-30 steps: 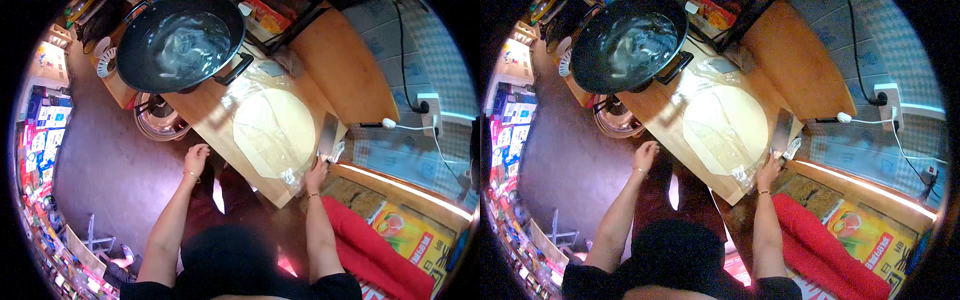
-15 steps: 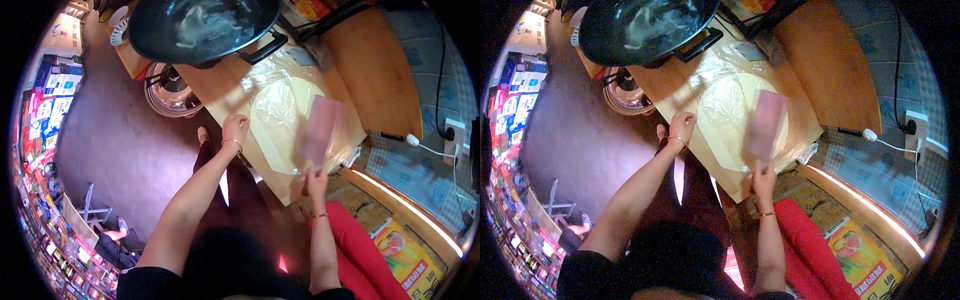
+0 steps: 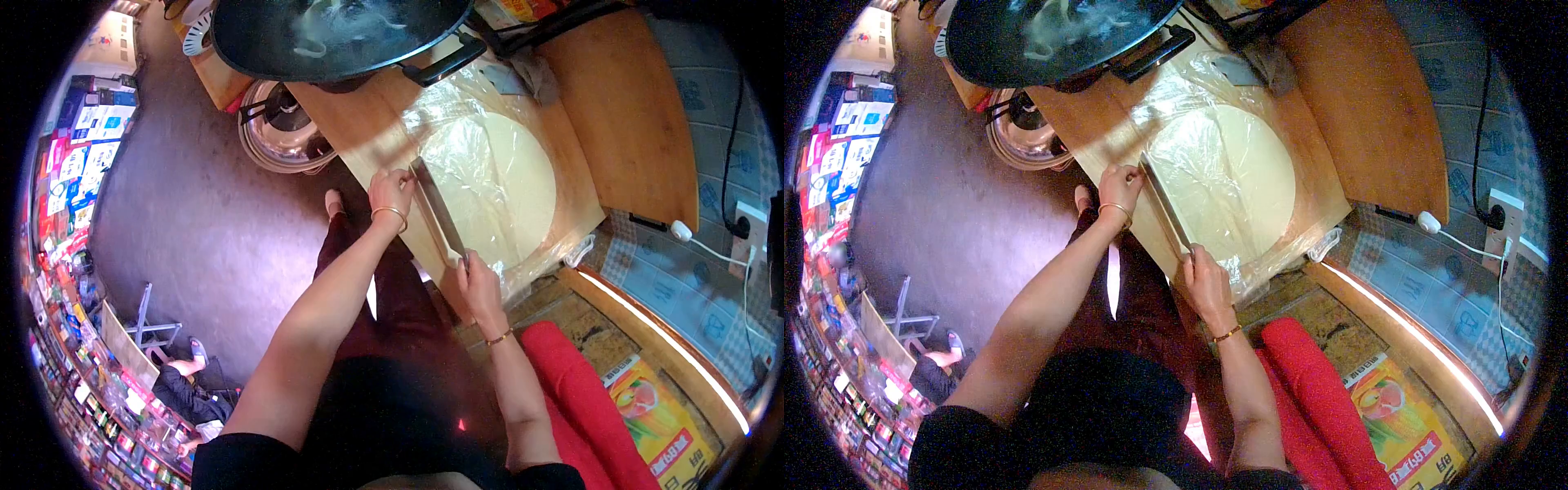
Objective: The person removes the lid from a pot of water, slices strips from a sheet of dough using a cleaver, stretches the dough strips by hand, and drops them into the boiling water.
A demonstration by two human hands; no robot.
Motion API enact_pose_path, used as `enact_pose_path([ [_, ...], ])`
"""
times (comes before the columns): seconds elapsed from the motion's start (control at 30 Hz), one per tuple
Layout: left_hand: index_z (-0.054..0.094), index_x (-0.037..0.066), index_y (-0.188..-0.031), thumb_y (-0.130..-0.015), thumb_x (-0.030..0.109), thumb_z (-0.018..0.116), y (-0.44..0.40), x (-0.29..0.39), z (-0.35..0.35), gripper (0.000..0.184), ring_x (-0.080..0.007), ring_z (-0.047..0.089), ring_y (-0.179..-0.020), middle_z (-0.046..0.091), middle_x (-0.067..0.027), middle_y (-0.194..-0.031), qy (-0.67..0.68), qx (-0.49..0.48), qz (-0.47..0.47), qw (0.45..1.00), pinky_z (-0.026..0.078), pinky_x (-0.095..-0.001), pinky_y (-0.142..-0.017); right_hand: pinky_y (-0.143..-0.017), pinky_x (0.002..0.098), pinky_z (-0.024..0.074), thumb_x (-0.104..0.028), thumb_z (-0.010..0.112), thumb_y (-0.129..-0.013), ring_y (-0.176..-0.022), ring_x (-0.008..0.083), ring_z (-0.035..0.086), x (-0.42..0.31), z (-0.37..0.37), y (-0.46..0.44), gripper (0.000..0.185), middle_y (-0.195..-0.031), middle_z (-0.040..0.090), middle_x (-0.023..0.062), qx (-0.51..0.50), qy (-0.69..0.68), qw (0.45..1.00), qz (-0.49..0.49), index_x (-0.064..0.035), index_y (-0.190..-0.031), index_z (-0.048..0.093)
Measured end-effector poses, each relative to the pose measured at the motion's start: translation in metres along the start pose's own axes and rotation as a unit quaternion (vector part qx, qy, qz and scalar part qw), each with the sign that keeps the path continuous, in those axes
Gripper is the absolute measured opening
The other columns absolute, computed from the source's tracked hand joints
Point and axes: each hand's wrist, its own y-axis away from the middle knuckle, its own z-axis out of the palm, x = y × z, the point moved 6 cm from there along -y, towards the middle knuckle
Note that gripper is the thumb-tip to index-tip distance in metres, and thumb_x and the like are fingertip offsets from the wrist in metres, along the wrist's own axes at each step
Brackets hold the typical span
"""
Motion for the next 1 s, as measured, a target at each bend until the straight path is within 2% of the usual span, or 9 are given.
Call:
enact_pose_path([
  [0.13, 0.064, 0.009, -0.076, -0.07, 0.018, 0.064, 0.0, 0.0, 0.001, 0.011, -0.0281, 0.051, -0.084, 0.054, -0.0107, -0.078, -0.012, 0.005, -0.011, 1.0, 0.041, -0.0371, -0.074, -0.061, 0.0454, 0.0457, -0.015, 0.047, -0.084, -0.071, 0.0387, 0.056, 0.004, 0.005, 0.002, 0.02, -0.082, 0.057, 0.0216, -0.015, 0.002, 1.0, 0.01, -0.0026, -0.1, 0.047],
  [0.2, 0.064, 0.01, -0.076, -0.07, 0.018, 0.065, 0.0, -0.002, 0.002, 0.01, -0.0283, 0.051, -0.086, 0.053, -0.011, -0.081, 0.002, -0.012, -0.035, 0.999, 0.041, -0.0373, -0.076, -0.054, 0.0434, 0.0426, -0.013, 0.049, -0.084, -0.067, 0.0379, 0.056, 0.0, 0.001, 0.003, 0.012, -0.073, 0.055, 0.0213, 0.024, 0.0, 1.0, 0.0, -0.0024, -0.091, 0.048],
  [0.43, 0.064, 0.01, -0.077, -0.07, 0.018, 0.064, 0.0, 0.0, 0.003, 0.011, -0.0288, 0.05, -0.088, 0.053, -0.0117, -0.083, -0.02, -0.023, -0.041, 0.999, 0.041, -0.0374, -0.077, -0.053, 0.0437, 0.0424, -0.012, 0.048, -0.085, -0.065, 0.0377, 0.055, -0.002, 0.0, 0.005, 0.012, -0.07, 0.054, 0.0213, 0.026, 0.008, 1.0, -0.01, -0.0017, -0.092, 0.047],
  [0.6, 0.064, 0.01, -0.079, -0.069, 0.015, 0.064, -0.001, 0.001, 0.003, 0.012, -0.0288, 0.05, -0.089, 0.052, -0.0114, -0.084, -0.032, -0.016, -0.037, 0.999, 0.04, -0.0373, -0.078, -0.052, 0.0443, 0.0438, -0.012, 0.046, -0.085, -0.064, 0.0381, 0.056, -0.011, 0.001, 0.003, 0.012, -0.07, 0.055, 0.0221, -0.024, 0.08, 0.996, 0.027, -0.0011, -0.09, 0.044],
  [1.0, 0.064, 0.012, -0.076, -0.067, 0.013, 0.065, -0.001, -0.001, 0.006, 0.009, -0.0279, 0.049, -0.09, 0.052, -0.0101, -0.084, -0.037, -0.006, -0.035, 0.999, 0.04, -0.0382, -0.078, -0.053, 0.0476, 0.0425, -0.012, 0.047, -0.085, -0.065, 0.0404, 0.055, 0.007, 0.015, 0.007, 0.013, -0.07, 0.055, 0.0231, -0.015, 0.064, 0.998, 0.025, -0.001, -0.09, 0.044],
])
